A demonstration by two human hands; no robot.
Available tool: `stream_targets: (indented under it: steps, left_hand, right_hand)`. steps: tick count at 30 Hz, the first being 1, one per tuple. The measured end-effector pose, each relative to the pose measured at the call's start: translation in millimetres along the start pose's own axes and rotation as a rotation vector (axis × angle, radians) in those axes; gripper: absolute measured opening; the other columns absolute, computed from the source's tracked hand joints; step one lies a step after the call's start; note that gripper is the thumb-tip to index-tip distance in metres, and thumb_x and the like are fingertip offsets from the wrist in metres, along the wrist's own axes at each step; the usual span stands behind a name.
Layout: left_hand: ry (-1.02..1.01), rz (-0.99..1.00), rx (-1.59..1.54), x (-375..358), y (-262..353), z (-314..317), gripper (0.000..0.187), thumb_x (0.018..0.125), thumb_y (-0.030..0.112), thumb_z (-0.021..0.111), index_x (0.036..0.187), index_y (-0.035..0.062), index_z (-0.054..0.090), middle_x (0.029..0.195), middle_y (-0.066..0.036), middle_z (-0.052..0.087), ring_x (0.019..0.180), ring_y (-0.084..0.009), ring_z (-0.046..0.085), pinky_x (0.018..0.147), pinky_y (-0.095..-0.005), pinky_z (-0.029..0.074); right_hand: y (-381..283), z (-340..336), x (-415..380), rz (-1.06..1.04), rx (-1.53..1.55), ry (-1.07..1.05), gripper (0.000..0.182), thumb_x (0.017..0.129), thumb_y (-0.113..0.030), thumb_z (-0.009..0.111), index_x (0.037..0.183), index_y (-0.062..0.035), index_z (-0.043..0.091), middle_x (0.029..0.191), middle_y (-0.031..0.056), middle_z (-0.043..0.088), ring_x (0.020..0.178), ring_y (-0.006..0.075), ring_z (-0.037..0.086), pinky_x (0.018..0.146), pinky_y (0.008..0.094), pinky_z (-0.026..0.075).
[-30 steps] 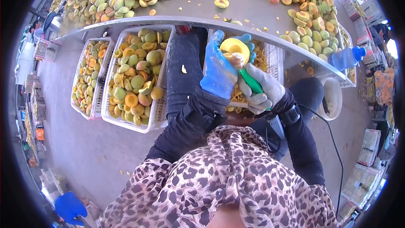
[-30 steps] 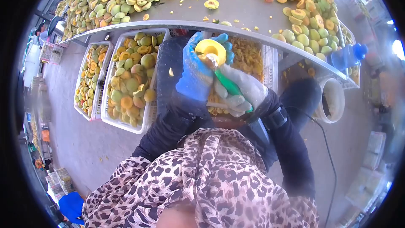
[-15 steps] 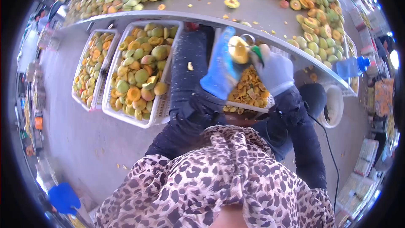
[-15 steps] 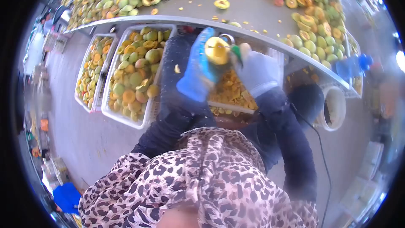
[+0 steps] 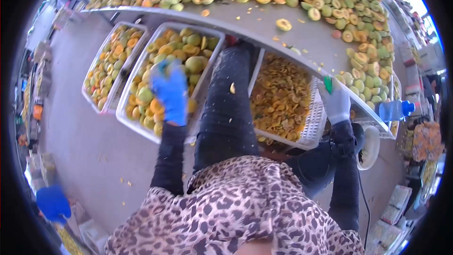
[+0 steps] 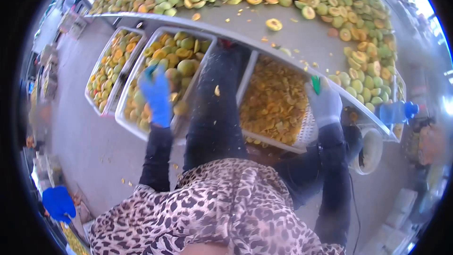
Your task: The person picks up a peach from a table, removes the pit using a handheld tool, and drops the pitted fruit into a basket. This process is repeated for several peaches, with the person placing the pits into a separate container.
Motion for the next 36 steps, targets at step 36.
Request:
stream_targets:
  steps: [36]
  left_hand:
    - [-0.557,-0.841,-1.971,-54,207,126,0.037,0.098,0.038,0.043,0.117,0.0078,0.052,0.106,-0.011,0.062,0.088,-0.0204,0.063,0.076,-0.0325,0.055]
  right_hand:
    - [-134,-46,-54,-0.179,0.736,-0.079,0.023,0.094,-0.022,0.054,0.095,0.0006,0.054,0.068,0.0219,0.061,0.065,0.0366,0.063,0.054,0.0402,0.047]
Point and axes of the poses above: each hand's wrist, its own x-axis towards the middle knuckle, its own z-axis out of the palm, y = z × x, the point moved 10 cm from there along x, towards the middle knuckle
